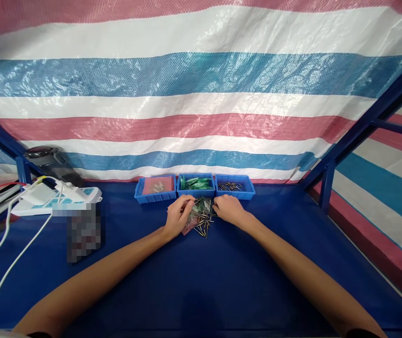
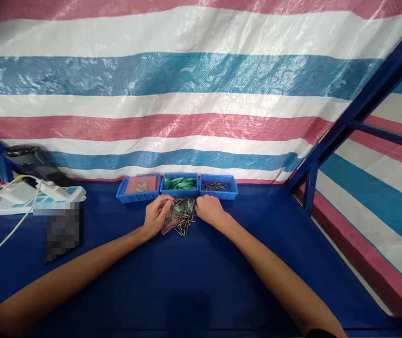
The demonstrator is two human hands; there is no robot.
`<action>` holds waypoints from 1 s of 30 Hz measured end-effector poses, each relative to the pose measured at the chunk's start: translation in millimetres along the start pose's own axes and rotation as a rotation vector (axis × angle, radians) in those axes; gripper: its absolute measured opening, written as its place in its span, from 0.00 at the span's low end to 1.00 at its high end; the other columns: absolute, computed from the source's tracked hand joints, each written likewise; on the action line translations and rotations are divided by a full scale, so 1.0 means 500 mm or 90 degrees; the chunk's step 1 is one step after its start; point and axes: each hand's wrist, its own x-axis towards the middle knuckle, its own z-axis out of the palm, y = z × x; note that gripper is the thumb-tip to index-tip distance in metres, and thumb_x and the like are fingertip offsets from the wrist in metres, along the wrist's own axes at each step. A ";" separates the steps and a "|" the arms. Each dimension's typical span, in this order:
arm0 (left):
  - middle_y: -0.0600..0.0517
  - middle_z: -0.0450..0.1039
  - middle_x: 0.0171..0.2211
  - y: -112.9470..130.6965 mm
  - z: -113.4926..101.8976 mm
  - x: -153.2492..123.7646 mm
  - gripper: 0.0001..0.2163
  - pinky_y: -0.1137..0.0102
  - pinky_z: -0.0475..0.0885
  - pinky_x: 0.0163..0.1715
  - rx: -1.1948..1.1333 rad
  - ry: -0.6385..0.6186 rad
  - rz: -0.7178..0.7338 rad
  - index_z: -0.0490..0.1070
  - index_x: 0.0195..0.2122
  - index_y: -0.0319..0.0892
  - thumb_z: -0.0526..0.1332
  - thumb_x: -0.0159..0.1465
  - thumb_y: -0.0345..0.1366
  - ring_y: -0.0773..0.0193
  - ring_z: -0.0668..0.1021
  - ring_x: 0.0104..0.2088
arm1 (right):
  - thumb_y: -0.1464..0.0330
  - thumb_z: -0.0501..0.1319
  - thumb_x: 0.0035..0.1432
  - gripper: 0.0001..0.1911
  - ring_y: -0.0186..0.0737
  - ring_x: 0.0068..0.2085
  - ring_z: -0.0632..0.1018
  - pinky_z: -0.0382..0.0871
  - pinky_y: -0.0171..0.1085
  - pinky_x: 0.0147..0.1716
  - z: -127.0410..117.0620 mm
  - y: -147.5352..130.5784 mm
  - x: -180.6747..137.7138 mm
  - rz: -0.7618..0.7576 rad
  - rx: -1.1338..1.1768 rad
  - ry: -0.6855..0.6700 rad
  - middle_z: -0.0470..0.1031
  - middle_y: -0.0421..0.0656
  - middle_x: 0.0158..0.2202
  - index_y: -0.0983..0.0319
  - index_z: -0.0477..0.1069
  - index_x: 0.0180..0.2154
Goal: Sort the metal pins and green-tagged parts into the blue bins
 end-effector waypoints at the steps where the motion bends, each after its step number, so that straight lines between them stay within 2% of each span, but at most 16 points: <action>1: 0.56 0.67 0.25 0.000 0.000 0.000 0.10 0.77 0.62 0.22 -0.002 -0.002 -0.001 0.69 0.39 0.41 0.53 0.66 0.39 0.74 0.66 0.19 | 0.65 0.51 0.61 0.14 0.47 0.40 0.77 0.64 0.38 0.37 0.002 -0.001 0.001 0.007 0.006 0.002 0.76 0.52 0.38 0.65 0.74 0.36; 4: 0.56 0.69 0.27 -0.002 0.000 0.000 0.09 0.76 0.63 0.22 -0.005 -0.003 -0.002 0.69 0.39 0.41 0.53 0.66 0.39 0.74 0.68 0.19 | 0.64 0.52 0.61 0.15 0.45 0.38 0.77 0.63 0.35 0.34 0.008 -0.005 0.004 0.018 0.046 0.011 0.77 0.49 0.35 0.64 0.74 0.34; 8: 0.54 0.71 0.29 -0.003 0.001 -0.001 0.10 0.76 0.64 0.24 -0.001 -0.003 0.001 0.69 0.39 0.41 0.52 0.66 0.39 0.72 0.70 0.22 | 0.68 0.53 0.60 0.11 0.42 0.37 0.76 0.60 0.33 0.31 0.012 -0.008 0.006 0.000 0.102 0.018 0.77 0.45 0.33 0.62 0.74 0.33; 12: 0.53 0.71 0.31 -0.003 0.000 -0.002 0.10 0.76 0.65 0.25 0.003 -0.003 0.004 0.69 0.39 0.41 0.52 0.66 0.39 0.72 0.71 0.24 | 0.70 0.55 0.57 0.09 0.40 0.38 0.75 0.60 0.33 0.31 0.011 -0.008 0.004 -0.015 0.119 0.080 0.76 0.44 0.38 0.61 0.72 0.39; 15: 0.53 0.72 0.32 -0.001 -0.001 -0.002 0.09 0.76 0.66 0.25 0.002 -0.006 0.007 0.69 0.39 0.41 0.52 0.66 0.39 0.72 0.71 0.24 | 0.67 0.56 0.58 0.12 0.41 0.39 0.75 0.61 0.34 0.33 0.012 -0.010 0.001 -0.023 0.099 0.107 0.74 0.45 0.41 0.61 0.71 0.43; 19: 0.52 0.71 0.32 0.001 -0.001 -0.001 0.10 0.76 0.66 0.25 0.001 -0.001 0.007 0.70 0.39 0.41 0.52 0.66 0.39 0.71 0.71 0.25 | 0.61 0.54 0.60 0.15 0.43 0.40 0.75 0.63 0.36 0.36 0.016 -0.017 -0.003 -0.022 0.071 0.083 0.73 0.46 0.43 0.61 0.72 0.44; 24: 0.53 0.71 0.31 0.001 0.000 0.000 0.10 0.76 0.65 0.24 0.013 0.000 0.014 0.70 0.39 0.41 0.53 0.66 0.39 0.72 0.69 0.22 | 0.62 0.52 0.62 0.16 0.44 0.40 0.75 0.64 0.37 0.37 0.015 -0.020 -0.005 -0.051 0.055 0.060 0.72 0.47 0.44 0.62 0.72 0.45; 30: 0.52 0.71 0.31 0.001 0.000 0.000 0.09 0.76 0.65 0.23 0.015 -0.002 0.017 0.70 0.39 0.41 0.53 0.66 0.38 0.72 0.69 0.22 | 0.57 0.56 0.59 0.19 0.46 0.43 0.75 0.65 0.38 0.38 0.010 -0.014 -0.004 -0.080 0.053 0.023 0.71 0.48 0.46 0.61 0.71 0.47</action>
